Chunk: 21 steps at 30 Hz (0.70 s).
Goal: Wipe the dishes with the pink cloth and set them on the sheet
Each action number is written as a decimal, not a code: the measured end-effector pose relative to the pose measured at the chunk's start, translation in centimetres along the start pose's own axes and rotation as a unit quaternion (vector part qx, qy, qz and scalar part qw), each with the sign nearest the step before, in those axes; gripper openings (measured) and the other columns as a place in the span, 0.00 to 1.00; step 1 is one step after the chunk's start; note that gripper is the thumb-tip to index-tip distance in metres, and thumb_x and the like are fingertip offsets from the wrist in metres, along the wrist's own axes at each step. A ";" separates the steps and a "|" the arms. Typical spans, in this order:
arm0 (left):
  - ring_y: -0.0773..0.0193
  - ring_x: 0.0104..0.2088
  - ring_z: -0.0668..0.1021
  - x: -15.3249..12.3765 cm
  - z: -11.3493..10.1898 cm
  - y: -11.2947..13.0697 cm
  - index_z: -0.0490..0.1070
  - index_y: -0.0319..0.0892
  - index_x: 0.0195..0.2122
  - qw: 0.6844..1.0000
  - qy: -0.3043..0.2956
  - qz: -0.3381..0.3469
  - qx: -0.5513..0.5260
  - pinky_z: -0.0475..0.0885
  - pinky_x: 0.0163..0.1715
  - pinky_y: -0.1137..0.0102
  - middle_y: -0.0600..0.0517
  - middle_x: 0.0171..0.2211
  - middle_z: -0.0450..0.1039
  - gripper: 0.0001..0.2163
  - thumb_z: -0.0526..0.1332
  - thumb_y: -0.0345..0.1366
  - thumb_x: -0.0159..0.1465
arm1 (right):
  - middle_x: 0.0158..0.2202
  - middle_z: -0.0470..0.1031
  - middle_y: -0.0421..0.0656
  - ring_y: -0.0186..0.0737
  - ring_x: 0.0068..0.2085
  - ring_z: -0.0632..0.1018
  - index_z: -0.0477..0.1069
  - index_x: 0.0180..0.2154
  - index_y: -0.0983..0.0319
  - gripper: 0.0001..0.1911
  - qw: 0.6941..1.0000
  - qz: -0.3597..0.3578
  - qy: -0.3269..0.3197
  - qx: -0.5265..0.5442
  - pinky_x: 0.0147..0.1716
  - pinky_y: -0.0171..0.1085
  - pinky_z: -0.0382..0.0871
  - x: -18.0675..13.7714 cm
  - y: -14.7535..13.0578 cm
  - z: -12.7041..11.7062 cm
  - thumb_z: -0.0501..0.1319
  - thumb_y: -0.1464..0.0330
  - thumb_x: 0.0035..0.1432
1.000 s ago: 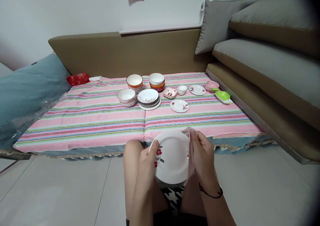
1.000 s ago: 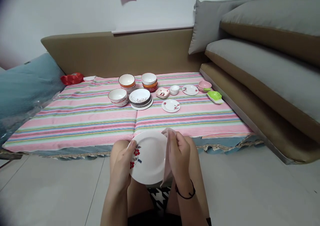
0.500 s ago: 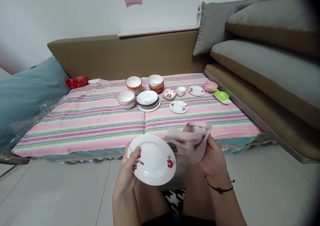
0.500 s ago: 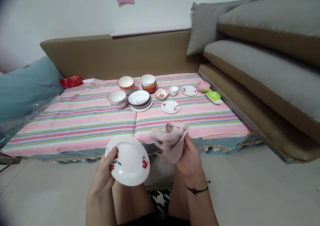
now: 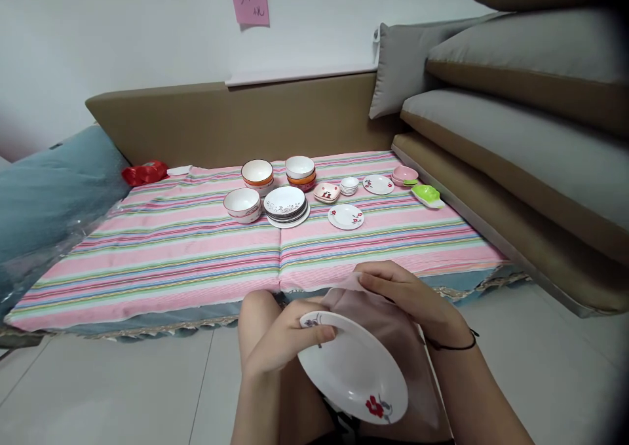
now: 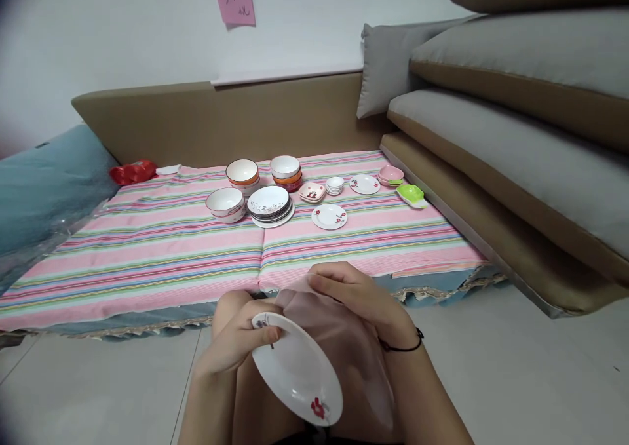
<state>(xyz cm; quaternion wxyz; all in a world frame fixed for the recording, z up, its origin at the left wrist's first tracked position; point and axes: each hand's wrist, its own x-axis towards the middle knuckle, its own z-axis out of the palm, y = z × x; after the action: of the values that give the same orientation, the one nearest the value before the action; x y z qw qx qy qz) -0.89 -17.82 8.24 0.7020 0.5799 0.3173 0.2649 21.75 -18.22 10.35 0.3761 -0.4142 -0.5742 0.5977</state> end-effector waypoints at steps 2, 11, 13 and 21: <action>0.68 0.21 0.61 -0.2 -0.3 -0.8 0.74 0.39 0.23 0.998 0.014 -0.015 -0.055 0.54 0.22 0.71 0.53 0.19 0.62 0.13 0.68 0.45 0.55 | 0.30 0.65 0.38 0.34 0.32 0.66 0.69 0.30 0.61 0.18 0.999 -0.005 -0.017 -0.030 0.30 0.33 0.60 0.0 -0.2 -0.3 0.61 0.52 0.56; 0.70 0.19 0.65 -0.3 -0.8 -2.5 0.74 0.36 0.23 0.973 0.086 -0.052 -0.209 0.59 0.19 0.75 0.53 0.18 0.65 0.20 0.74 0.50 0.44 | 0.38 0.76 0.42 0.39 0.41 0.74 0.75 0.37 0.59 0.12 0.950 -0.101 0.097 -0.279 0.40 0.35 0.64 0.0 -0.1 -0.6 0.54 0.63 0.65; 0.70 0.20 0.65 -0.4 -0.7 -2.4 0.74 0.36 0.24 0.974 0.083 -0.052 -0.204 0.59 0.19 0.75 0.54 0.18 0.64 0.19 0.73 0.49 0.45 | 0.40 0.76 0.44 0.41 0.43 0.73 0.76 0.40 0.59 0.14 0.903 -0.141 0.140 -0.380 0.41 0.37 0.62 0.2 0.1 -0.3 0.53 0.63 0.66; 0.67 0.31 0.68 -0.2 1.0 -0.5 0.77 0.39 0.34 0.999 0.024 -0.020 -0.037 0.61 0.29 0.75 0.51 0.32 0.70 0.10 0.65 0.42 0.59 | 0.21 0.70 0.40 0.36 0.23 0.68 0.75 0.32 0.59 0.18 0.869 -0.066 0.230 -0.434 0.24 0.35 0.53 0.6 1.8 1.0 0.49 0.62 0.66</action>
<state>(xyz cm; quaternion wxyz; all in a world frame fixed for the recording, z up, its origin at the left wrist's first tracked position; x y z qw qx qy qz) -0.27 -18.75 7.87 0.7203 0.5407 0.3353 0.2763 20.66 -18.10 8.47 0.3189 -0.6225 -0.6989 0.1496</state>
